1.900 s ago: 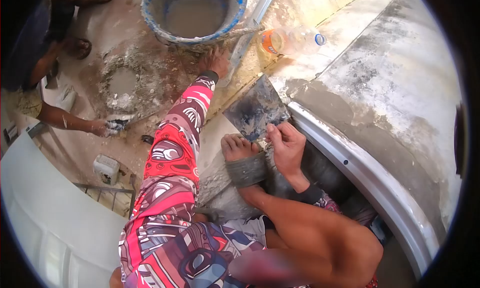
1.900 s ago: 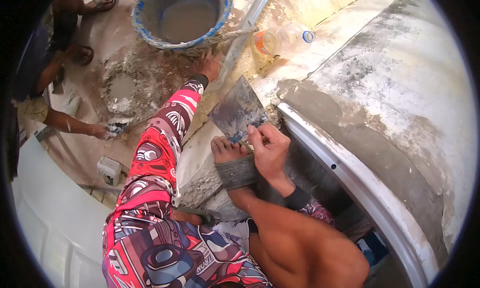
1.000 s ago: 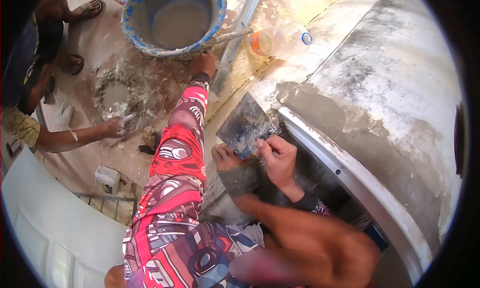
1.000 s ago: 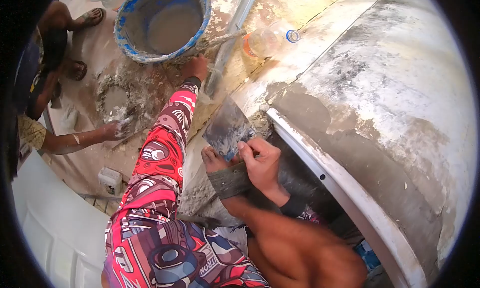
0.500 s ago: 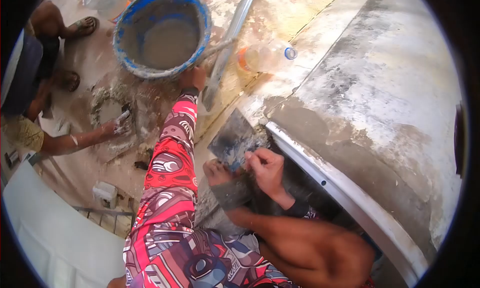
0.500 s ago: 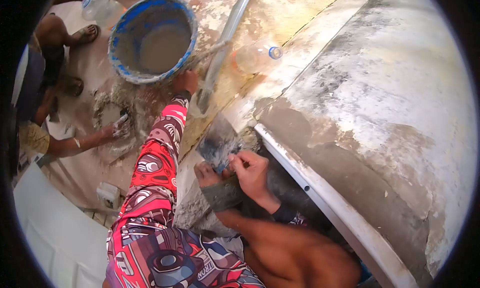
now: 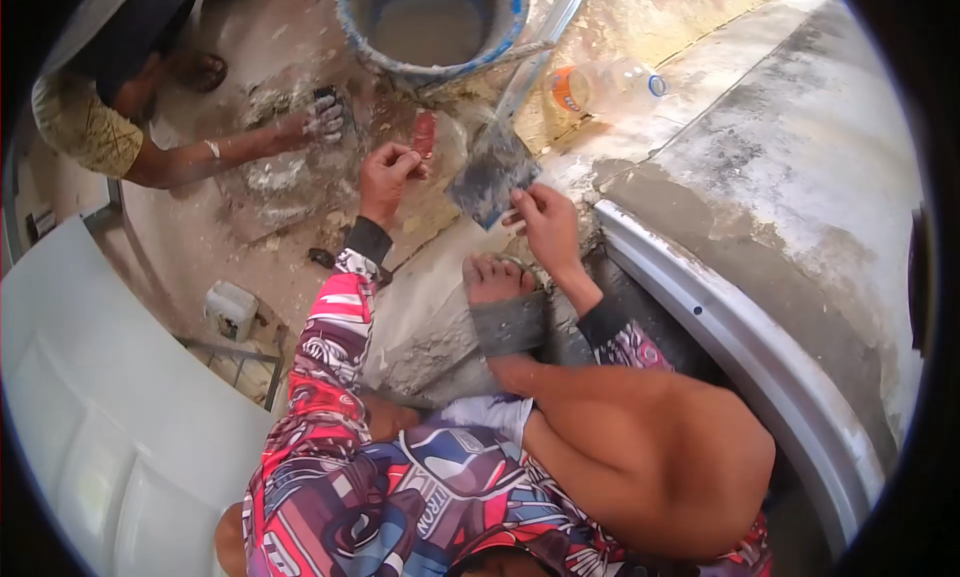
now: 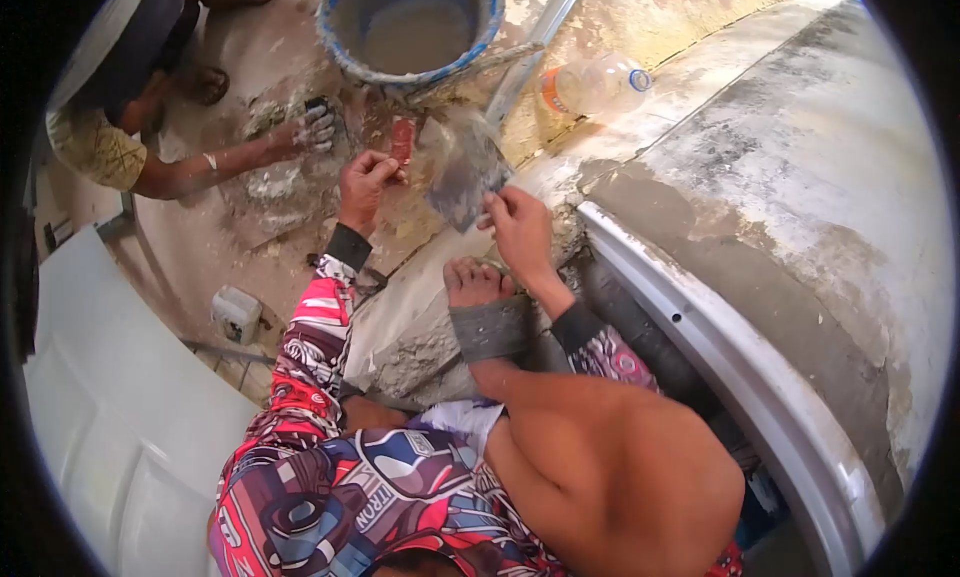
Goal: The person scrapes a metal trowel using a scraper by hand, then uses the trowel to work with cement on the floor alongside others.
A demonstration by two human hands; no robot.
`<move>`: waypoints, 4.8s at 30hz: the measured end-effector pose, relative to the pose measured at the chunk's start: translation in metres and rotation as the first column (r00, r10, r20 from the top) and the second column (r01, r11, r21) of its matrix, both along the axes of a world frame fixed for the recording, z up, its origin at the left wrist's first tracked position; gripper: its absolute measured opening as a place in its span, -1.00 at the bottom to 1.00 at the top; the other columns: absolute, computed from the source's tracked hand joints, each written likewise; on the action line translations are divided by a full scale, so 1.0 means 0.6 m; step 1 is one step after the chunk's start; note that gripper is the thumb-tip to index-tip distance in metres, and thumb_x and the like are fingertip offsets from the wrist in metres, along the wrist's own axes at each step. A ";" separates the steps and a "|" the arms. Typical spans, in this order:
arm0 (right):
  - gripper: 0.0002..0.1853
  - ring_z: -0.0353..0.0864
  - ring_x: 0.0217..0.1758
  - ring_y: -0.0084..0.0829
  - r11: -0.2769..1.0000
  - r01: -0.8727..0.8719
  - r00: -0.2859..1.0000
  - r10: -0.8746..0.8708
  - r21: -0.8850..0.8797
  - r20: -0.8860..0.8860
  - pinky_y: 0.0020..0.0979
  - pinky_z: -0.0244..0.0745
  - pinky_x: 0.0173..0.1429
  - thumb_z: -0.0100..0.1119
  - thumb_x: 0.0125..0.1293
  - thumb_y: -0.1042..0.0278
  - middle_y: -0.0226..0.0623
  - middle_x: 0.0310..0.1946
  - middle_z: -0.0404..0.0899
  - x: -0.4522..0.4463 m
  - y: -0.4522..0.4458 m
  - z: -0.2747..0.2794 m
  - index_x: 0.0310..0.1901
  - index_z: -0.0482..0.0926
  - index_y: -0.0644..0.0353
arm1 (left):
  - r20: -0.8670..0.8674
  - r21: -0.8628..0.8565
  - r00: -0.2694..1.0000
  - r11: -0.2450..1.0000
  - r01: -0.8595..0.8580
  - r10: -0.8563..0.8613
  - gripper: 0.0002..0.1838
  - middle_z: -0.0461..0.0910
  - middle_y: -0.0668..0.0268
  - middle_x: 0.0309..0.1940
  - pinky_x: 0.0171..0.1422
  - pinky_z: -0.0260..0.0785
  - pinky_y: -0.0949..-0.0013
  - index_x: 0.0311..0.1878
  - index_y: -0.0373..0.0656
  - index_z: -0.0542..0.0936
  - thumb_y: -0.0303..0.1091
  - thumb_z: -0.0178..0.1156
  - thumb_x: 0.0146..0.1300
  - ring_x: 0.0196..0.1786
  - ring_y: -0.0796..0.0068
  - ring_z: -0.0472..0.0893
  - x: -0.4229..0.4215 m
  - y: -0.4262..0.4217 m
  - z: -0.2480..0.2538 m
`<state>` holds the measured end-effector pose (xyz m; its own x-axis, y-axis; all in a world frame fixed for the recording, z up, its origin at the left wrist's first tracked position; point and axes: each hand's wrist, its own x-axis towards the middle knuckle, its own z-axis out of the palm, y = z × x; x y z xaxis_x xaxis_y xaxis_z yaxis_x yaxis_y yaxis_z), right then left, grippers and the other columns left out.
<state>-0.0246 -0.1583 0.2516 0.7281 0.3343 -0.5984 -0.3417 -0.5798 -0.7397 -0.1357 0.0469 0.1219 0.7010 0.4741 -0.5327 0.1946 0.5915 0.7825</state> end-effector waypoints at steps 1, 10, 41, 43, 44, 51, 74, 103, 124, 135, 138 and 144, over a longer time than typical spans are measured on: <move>-0.75 0.73 -0.41 -0.51 0.999 -0.037 0.999 0.037 0.004 -0.030 -0.52 0.52 -0.42 0.14 0.43 0.34 -0.31 -0.51 0.66 0.002 0.010 -0.015 -0.37 0.57 0.34 | 0.002 0.002 1.000 1.000 -0.016 0.016 -0.93 0.63 0.27 -0.36 -0.14 0.57 0.35 -0.29 -0.26 0.56 -0.48 0.22 0.31 -0.33 0.51 0.64 -0.021 0.006 0.020; -0.75 0.75 -0.49 -0.45 0.959 -0.280 0.957 0.283 0.050 -0.060 -0.48 0.53 -0.44 0.20 0.26 0.36 -0.22 -0.60 0.66 -0.012 0.130 -0.098 -0.47 0.59 0.39 | 0.099 0.002 0.994 0.999 -0.053 0.053 -0.79 0.63 0.27 -0.23 -0.15 0.55 0.41 -0.01 -0.28 0.51 -0.57 0.18 0.29 -0.30 0.56 0.62 -0.098 0.003 0.096; -0.83 0.66 -0.46 -0.18 0.849 -0.528 0.845 0.526 -0.004 0.095 -0.27 0.51 -0.29 0.27 -0.02 0.37 -0.04 -0.55 0.63 -0.034 0.175 -0.255 -0.44 0.63 0.31 | -0.404 0.662 0.894 0.736 0.139 0.194 -0.84 0.66 0.07 -0.31 -0.17 0.45 0.10 -0.17 -0.16 0.66 -0.33 0.20 0.26 -0.22 -0.04 0.64 -0.071 -0.033 -0.009; -0.83 0.65 -0.49 -0.20 0.841 -0.537 0.836 0.522 0.060 0.171 -0.29 0.50 -0.31 0.27 -0.02 0.38 -0.06 -0.56 0.63 -0.040 0.171 -0.268 -0.44 0.63 0.31 | -0.418 0.695 0.871 0.709 0.123 0.259 -0.82 0.67 0.07 -0.35 -0.22 0.45 0.17 -0.13 -0.14 0.68 -0.32 0.22 0.26 -0.28 0.02 0.66 -0.064 -0.016 -0.026; -0.85 0.68 -0.47 -0.30 0.822 -0.568 0.815 0.557 0.029 0.161 -0.35 0.52 -0.32 0.26 0.01 0.42 -0.12 -0.55 0.65 -0.040 0.165 -0.273 -0.41 0.62 0.33 | -0.448 0.687 0.851 0.714 0.131 0.274 -0.80 0.67 0.07 -0.36 -0.21 0.46 0.16 -0.12 -0.13 0.68 -0.30 0.22 0.26 -0.27 0.02 0.67 -0.065 -0.008 -0.037; -0.82 0.68 -0.44 -0.36 0.871 -0.490 0.872 0.489 0.035 0.026 -0.36 0.52 -0.30 0.23 0.03 0.43 -0.14 -0.51 0.66 -0.030 0.198 -0.246 -0.34 0.63 0.34 | -0.422 0.708 0.883 0.684 0.177 0.207 -0.78 0.68 0.12 -0.27 -0.16 0.48 0.18 -0.08 -0.08 0.69 -0.26 0.22 0.28 -0.21 0.07 0.68 -0.065 0.013 -0.011; -0.73 0.64 -0.47 -0.45 0.830 -0.550 0.820 0.514 0.093 0.252 -0.39 0.52 -0.28 0.13 0.07 0.45 -0.07 -0.51 0.65 -0.026 0.194 -0.235 -0.19 0.68 0.31 | -0.384 0.721 0.877 0.688 0.089 0.288 -0.84 0.64 0.11 -0.23 -0.13 0.45 0.05 -0.14 -0.14 0.64 -0.34 0.16 0.28 -0.18 -0.03 0.62 -0.030 0.008 0.024; -0.75 0.63 -0.50 -0.30 0.792 -0.598 0.779 0.540 0.121 0.318 -0.29 0.46 -0.33 0.16 0.08 0.41 0.02 -0.53 0.53 -0.014 0.205 -0.179 -0.20 0.61 0.33 | -0.173 0.806 0.928 0.589 -0.060 0.331 -0.88 0.61 0.06 -0.28 -0.14 0.44 0.04 -0.20 -0.22 0.62 -0.42 0.15 0.27 -0.20 -0.07 0.59 -0.024 -0.003 0.048; -0.70 0.57 -0.42 -0.71 0.789 -0.592 0.797 0.541 0.167 0.269 -0.57 0.52 -0.31 0.12 0.18 0.61 -0.39 -0.45 0.69 -0.022 0.199 -0.182 -0.05 0.67 0.39 | -0.296 0.739 0.838 0.666 -0.104 0.458 -0.87 0.62 0.03 -0.30 -0.12 0.44 0.04 -0.20 -0.21 0.63 -0.42 0.16 0.25 -0.17 -0.08 0.61 -0.028 0.032 0.007; -0.71 0.60 -0.43 -0.68 0.814 -0.560 0.821 0.522 0.151 0.233 -0.56 0.54 -0.31 0.14 0.19 0.59 -0.39 -0.43 0.70 -0.025 0.205 -0.181 -0.05 0.67 0.39 | -0.196 0.807 0.884 0.582 -0.101 0.425 -0.87 0.62 0.02 -0.32 -0.15 0.44 0.04 -0.22 -0.21 0.62 -0.37 0.18 0.26 -0.21 -0.11 0.61 -0.023 0.012 0.011; -0.71 0.60 -0.41 -0.68 0.806 -0.562 0.823 0.523 0.183 0.224 -0.57 0.55 -0.29 0.13 0.19 0.61 -0.39 -0.39 0.71 -0.017 0.207 -0.189 -0.04 0.67 0.39 | -0.226 0.755 0.859 0.639 -0.143 0.460 -0.89 0.61 0.01 -0.33 -0.16 0.43 0.03 -0.26 -0.23 0.60 -0.38 0.19 0.25 -0.22 -0.11 0.60 -0.025 0.019 0.006; -0.71 0.61 -0.40 -0.67 0.826 -0.519 0.854 0.495 0.219 0.157 -0.56 0.55 -0.30 0.11 0.20 0.65 -0.39 -0.38 0.71 -0.020 0.201 -0.202 -0.05 0.66 0.39 | -0.149 0.866 0.892 0.492 -0.090 0.426 -0.88 0.61 0.02 -0.35 -0.14 0.44 0.02 -0.27 -0.25 0.59 -0.39 0.18 0.26 -0.25 -0.12 0.60 -0.023 0.017 0.026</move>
